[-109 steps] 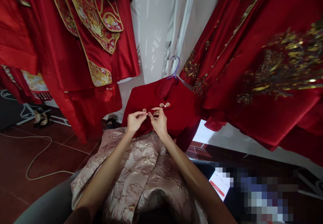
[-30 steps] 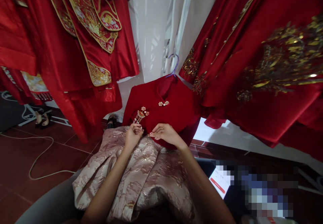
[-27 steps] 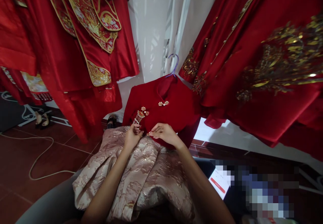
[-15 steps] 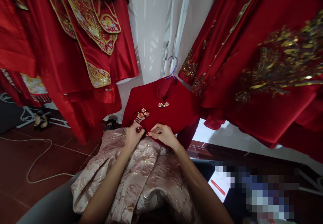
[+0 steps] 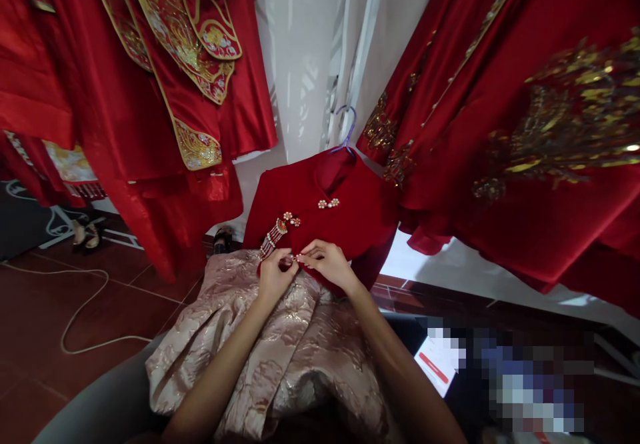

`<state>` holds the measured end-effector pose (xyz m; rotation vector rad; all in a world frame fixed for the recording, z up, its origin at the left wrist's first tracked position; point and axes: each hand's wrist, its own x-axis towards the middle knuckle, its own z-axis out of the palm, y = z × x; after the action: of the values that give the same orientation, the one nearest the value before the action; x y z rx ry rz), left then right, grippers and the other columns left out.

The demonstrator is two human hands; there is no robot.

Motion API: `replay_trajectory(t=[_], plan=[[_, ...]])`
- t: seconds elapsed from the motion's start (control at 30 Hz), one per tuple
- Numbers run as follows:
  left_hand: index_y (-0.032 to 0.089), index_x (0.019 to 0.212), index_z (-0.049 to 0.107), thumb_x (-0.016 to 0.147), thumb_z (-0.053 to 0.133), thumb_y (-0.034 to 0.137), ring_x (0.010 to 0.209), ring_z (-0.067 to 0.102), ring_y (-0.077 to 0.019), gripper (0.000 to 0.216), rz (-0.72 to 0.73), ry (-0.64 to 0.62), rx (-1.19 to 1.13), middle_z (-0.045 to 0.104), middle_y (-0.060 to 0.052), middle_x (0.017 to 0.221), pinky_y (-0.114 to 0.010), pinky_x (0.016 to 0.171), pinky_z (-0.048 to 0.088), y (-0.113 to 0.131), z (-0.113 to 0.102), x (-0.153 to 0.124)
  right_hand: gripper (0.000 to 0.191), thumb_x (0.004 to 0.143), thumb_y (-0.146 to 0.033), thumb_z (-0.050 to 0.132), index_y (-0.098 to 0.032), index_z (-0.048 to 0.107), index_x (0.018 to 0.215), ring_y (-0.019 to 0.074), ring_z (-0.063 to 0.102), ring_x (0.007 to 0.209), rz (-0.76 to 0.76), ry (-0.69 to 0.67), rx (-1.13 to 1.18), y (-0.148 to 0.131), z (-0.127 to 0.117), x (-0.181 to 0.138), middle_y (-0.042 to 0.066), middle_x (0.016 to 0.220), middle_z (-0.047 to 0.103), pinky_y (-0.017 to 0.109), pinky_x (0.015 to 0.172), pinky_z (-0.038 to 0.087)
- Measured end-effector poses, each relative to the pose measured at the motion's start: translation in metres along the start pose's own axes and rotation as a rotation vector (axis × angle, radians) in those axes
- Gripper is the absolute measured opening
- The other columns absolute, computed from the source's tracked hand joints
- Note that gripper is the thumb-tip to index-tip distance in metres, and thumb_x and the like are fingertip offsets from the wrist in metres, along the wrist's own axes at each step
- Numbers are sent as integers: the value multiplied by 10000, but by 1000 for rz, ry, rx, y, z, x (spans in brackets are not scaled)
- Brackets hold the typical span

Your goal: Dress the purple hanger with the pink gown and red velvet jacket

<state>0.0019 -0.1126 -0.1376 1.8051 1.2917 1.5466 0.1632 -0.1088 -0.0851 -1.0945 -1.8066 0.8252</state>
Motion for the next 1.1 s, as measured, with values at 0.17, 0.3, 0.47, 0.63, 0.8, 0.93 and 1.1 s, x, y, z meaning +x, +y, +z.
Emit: replay_trajectory(t=[0.17,0.3,0.47,0.63,0.8,0.93,1.1], plan=[[159,899,584,677,628,186,716,643,-124,228,-106,46,-292,655,-27,790,-247,665,532,-2,7,-2,131,735,-291,661,-182,639,803,149,665,722,-16,55,-57,-2,5,1,27,759,697,273,706,525],[135,845,636,662,663,221,696,649,-133,204,-218,23,-395,682,-44,762,-255,673,536,-1,7,0,110,751,-284,644,-187,637,800,145,662,715,-31,102,-100,-5,8,1,22,755,696,264,695,521],[131,846,694,648,697,263,731,664,-153,238,-271,13,-416,715,-72,818,-271,717,536,3,4,-1,86,752,-262,633,-191,633,800,141,658,695,-46,124,-158,-5,10,1,15,745,692,247,660,514],[139,861,712,651,701,274,756,673,-169,249,-275,-15,-424,724,-84,857,-293,747,533,2,3,-1,67,761,-249,615,-200,626,805,138,656,688,-68,110,-186,-2,10,1,7,746,688,237,638,506],[136,803,702,645,707,275,723,664,-165,211,-278,-43,-409,717,-78,800,-284,717,526,-3,3,-1,65,771,-244,597,-196,617,808,139,653,691,-53,109,-217,4,11,2,15,754,682,242,647,504],[140,821,664,665,670,229,711,645,-135,179,-243,-39,-402,693,-59,786,-250,693,512,-6,5,-1,118,755,-261,617,-192,613,850,133,641,685,-52,77,-228,4,8,2,21,775,676,241,638,499],[160,895,594,669,662,221,610,566,-86,244,-178,99,-305,607,-8,762,-187,552,457,-6,6,-1,182,747,-297,626,-188,609,892,118,622,645,-53,139,-220,-7,-6,1,24,792,672,235,620,491]])
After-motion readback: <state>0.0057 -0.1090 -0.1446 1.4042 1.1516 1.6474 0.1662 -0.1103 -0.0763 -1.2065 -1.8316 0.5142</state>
